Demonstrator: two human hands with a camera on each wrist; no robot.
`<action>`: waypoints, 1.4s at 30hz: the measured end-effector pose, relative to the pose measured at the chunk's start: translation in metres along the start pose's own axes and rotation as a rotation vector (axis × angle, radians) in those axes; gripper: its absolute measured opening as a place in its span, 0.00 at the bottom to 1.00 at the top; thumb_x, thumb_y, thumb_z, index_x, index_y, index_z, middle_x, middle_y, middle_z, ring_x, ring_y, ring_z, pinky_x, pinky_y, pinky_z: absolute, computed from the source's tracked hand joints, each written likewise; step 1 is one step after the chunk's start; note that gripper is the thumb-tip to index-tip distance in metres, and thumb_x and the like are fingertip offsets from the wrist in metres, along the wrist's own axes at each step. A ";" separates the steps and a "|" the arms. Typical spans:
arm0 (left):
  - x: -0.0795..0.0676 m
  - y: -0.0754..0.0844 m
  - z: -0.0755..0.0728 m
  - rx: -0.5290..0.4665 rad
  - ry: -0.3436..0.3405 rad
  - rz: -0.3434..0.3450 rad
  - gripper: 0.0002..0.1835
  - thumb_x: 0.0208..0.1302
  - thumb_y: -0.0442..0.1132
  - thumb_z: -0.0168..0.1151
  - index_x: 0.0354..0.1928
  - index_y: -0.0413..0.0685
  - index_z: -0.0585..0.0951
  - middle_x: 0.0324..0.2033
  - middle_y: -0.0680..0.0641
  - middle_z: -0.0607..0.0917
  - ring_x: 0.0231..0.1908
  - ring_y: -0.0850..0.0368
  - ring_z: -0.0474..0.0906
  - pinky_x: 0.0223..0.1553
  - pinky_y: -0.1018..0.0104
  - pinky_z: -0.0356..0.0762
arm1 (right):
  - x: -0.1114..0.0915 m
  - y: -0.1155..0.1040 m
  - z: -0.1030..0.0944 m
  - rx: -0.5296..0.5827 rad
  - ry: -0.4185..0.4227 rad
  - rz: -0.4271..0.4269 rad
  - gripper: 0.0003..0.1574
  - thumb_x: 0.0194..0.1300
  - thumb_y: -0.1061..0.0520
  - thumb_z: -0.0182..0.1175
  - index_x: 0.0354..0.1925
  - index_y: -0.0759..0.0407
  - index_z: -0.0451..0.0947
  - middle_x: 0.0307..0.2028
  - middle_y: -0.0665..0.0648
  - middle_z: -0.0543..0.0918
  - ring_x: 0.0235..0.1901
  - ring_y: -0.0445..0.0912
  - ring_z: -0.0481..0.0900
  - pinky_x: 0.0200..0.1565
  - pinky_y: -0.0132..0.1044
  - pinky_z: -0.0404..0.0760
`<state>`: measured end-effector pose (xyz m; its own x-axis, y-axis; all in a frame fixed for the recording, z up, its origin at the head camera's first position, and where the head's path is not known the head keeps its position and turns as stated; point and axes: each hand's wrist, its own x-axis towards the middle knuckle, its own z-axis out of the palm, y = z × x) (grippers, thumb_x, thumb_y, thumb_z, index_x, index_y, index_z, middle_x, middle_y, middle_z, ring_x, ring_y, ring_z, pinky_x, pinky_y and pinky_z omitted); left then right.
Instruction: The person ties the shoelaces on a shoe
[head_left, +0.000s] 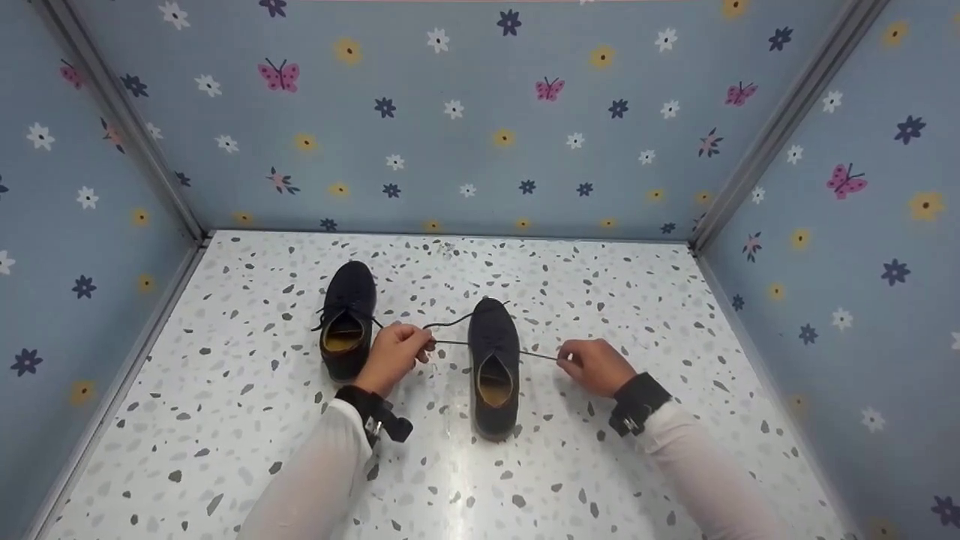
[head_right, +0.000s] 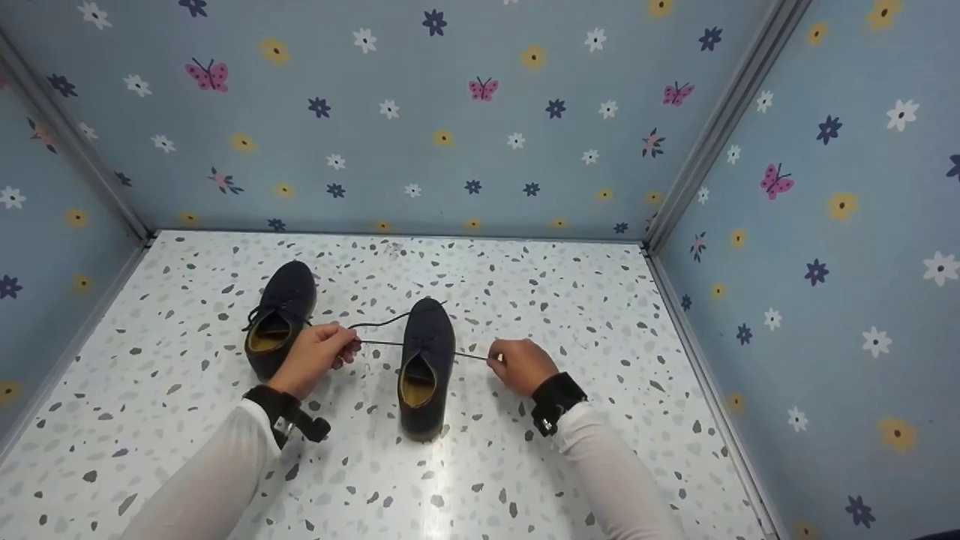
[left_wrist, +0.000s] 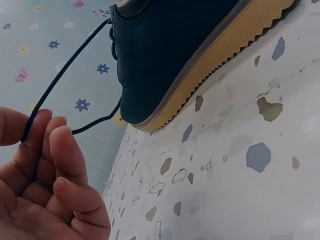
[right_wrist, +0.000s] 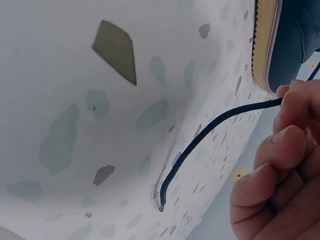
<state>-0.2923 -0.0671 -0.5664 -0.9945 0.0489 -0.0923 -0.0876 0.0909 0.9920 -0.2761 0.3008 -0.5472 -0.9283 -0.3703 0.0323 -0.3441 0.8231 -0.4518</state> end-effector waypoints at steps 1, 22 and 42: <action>0.001 0.001 0.000 0.002 0.004 -0.005 0.13 0.73 0.38 0.61 0.33 0.38 0.88 0.26 0.52 0.87 0.24 0.61 0.80 0.23 0.72 0.69 | 0.000 -0.001 0.000 0.020 0.001 0.014 0.04 0.71 0.57 0.66 0.38 0.55 0.86 0.24 0.49 0.85 0.22 0.37 0.75 0.28 0.32 0.74; 0.005 0.032 0.006 -0.038 0.049 0.026 0.12 0.74 0.40 0.61 0.36 0.39 0.85 0.35 0.45 0.91 0.24 0.61 0.86 0.21 0.71 0.74 | 0.024 -0.025 -0.014 0.426 0.317 0.211 0.14 0.73 0.51 0.66 0.43 0.61 0.89 0.37 0.59 0.93 0.32 0.45 0.92 0.36 0.32 0.86; 0.004 0.044 0.014 0.322 -0.093 -0.042 0.10 0.72 0.39 0.60 0.37 0.41 0.87 0.35 0.43 0.93 0.21 0.63 0.86 0.26 0.73 0.77 | 0.061 -0.053 -0.027 0.418 0.312 0.345 0.23 0.69 0.53 0.68 0.58 0.61 0.80 0.42 0.59 0.93 0.38 0.48 0.92 0.44 0.40 0.85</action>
<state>-0.2991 -0.0491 -0.5246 -0.9796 0.1281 -0.1548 -0.0911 0.4034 0.9105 -0.3180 0.2468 -0.4969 -0.9952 0.0817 0.0531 0.0080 0.6112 -0.7914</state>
